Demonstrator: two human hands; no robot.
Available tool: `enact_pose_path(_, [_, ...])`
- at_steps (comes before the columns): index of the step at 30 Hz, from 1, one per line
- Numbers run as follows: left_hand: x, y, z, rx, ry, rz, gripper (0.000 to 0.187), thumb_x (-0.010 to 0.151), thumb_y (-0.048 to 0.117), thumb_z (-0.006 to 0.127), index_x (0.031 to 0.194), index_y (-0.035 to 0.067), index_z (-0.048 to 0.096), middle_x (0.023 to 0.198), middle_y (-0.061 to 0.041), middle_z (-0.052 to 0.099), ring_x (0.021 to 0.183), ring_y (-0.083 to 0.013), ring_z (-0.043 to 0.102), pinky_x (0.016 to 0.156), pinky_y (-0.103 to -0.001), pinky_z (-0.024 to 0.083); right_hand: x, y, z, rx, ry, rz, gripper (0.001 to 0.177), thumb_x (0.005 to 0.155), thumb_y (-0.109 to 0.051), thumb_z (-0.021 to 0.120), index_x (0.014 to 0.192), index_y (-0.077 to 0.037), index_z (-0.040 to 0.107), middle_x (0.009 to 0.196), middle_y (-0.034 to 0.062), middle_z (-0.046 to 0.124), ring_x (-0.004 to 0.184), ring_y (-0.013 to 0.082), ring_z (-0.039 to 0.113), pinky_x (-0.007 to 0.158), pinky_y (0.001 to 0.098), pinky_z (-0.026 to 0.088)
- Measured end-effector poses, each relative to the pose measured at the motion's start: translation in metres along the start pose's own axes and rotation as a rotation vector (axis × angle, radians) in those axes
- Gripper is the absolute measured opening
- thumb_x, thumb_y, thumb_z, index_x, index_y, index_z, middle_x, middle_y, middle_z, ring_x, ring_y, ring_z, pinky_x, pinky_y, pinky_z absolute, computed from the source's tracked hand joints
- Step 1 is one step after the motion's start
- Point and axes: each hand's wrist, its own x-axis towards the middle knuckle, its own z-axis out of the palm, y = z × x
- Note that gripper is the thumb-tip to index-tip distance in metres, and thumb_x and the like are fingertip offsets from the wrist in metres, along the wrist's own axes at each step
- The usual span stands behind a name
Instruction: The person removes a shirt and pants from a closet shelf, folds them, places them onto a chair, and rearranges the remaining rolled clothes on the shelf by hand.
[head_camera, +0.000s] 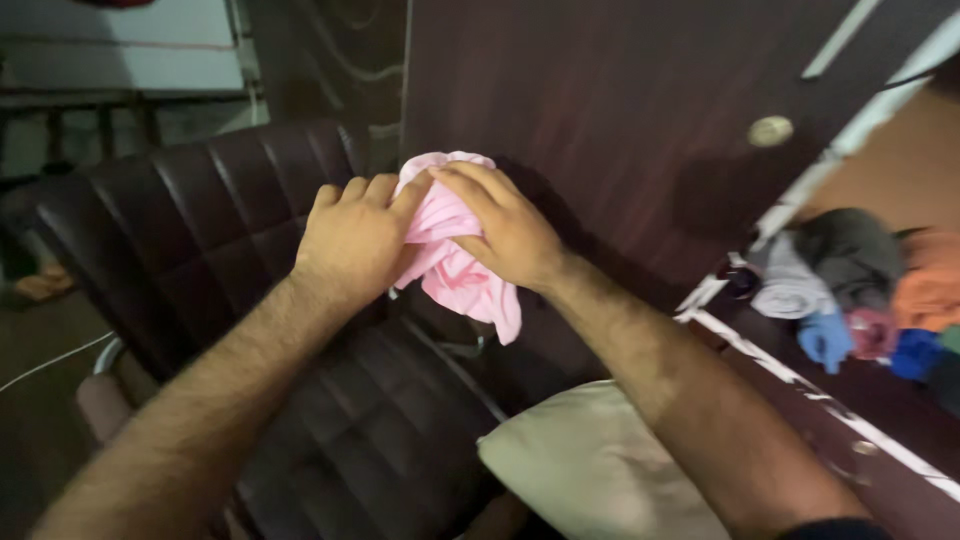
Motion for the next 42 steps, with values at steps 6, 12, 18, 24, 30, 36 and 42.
enact_pose_path(6, [-0.043,-0.035,0.107,0.110,-0.093,-0.136,0.079,0.076,0.039,0.078,0.148,0.018,0.051,0.121,-0.007,0.064,0.106,-0.0291,0.062,0.087,-0.050,0.048,-0.013,0.051,0.130,0.043,-0.103,0.109,0.076,0.082,-0.003,0.076,0.152,-0.007,0.045,0.152,0.0164,0.048,0.141,0.0386,0.047,0.118,0.0446,0.042])
enact_pose_path(12, [-0.093,-0.039,0.219,0.025,-0.204,-0.264,0.077,0.080,0.048,0.071,0.147,0.017,0.048,0.125,-0.012,0.062,0.111,-0.0333,0.061,0.086,-0.052,0.046,-0.058,0.083,0.235,0.027,-0.210,0.181,0.088,0.073,-0.011,0.082,0.152,-0.011,0.045,0.148,0.0166,0.049,0.136,0.0381,0.049,0.115,0.0452,0.043])
enact_pose_path(18, [-0.154,-0.036,0.306,0.081,-0.322,-0.352,0.061,0.093,0.024,0.057,0.153,0.017,0.048,0.134,-0.009,0.061,0.114,-0.0304,0.059,0.092,-0.053,0.046,-0.091,0.093,0.311,0.171,-0.455,0.357,0.097,0.066,-0.021,0.086,0.151,-0.013,0.040,0.150,0.0127,0.047,0.137,0.0367,0.048,0.114,0.0442,0.041])
enact_pose_path(24, [-0.188,-0.035,0.352,0.041,-0.463,-0.425,0.074,0.088,0.029,0.060,0.157,0.019,0.038,0.165,-0.006,0.032,0.152,-0.0316,0.029,0.115,-0.066,0.025,-0.136,0.095,0.373,-0.082,-0.576,0.316,0.087,0.089,-0.023,0.077,0.163,-0.011,0.034,0.174,0.0119,0.026,0.151,0.0347,0.037,0.122,0.0463,0.037])
enact_pose_path(30, [-0.198,-0.022,0.334,-0.141,-0.651,-0.578,0.104,0.083,0.056,0.071,0.162,0.012,0.020,0.170,-0.010,0.014,0.157,-0.0384,0.009,0.118,-0.070,0.010,-0.136,0.069,0.372,-0.165,-1.008,0.361,0.103,0.075,-0.047,0.083,0.157,-0.014,0.029,0.166,0.0089,0.016,0.155,0.0349,0.013,0.121,0.0641,0.018])
enact_pose_path(36, [-0.194,-0.020,0.360,-0.283,-0.836,-0.622,0.109,0.085,0.065,0.062,0.163,0.013,0.006,0.172,-0.009,0.000,0.158,-0.0359,-0.004,0.124,-0.059,0.001,-0.163,0.076,0.393,-0.063,-0.825,0.451,0.110,0.070,-0.052,0.084,0.160,-0.015,0.033,0.168,0.0103,0.023,0.156,0.0311,0.021,0.124,0.0533,0.028])
enact_pose_path(42, [-0.187,-0.026,0.384,-0.209,-1.010,-0.541,0.107,0.090,0.074,0.049,0.164,0.012,0.002,0.173,-0.010,-0.002,0.158,-0.0328,-0.005,0.124,-0.058,-0.002,-0.155,0.085,0.409,-0.130,-1.121,0.507,0.117,0.077,-0.069,0.071,0.162,-0.011,0.015,0.169,0.0119,0.009,0.156,0.0306,0.012,0.123,0.0494,0.020])
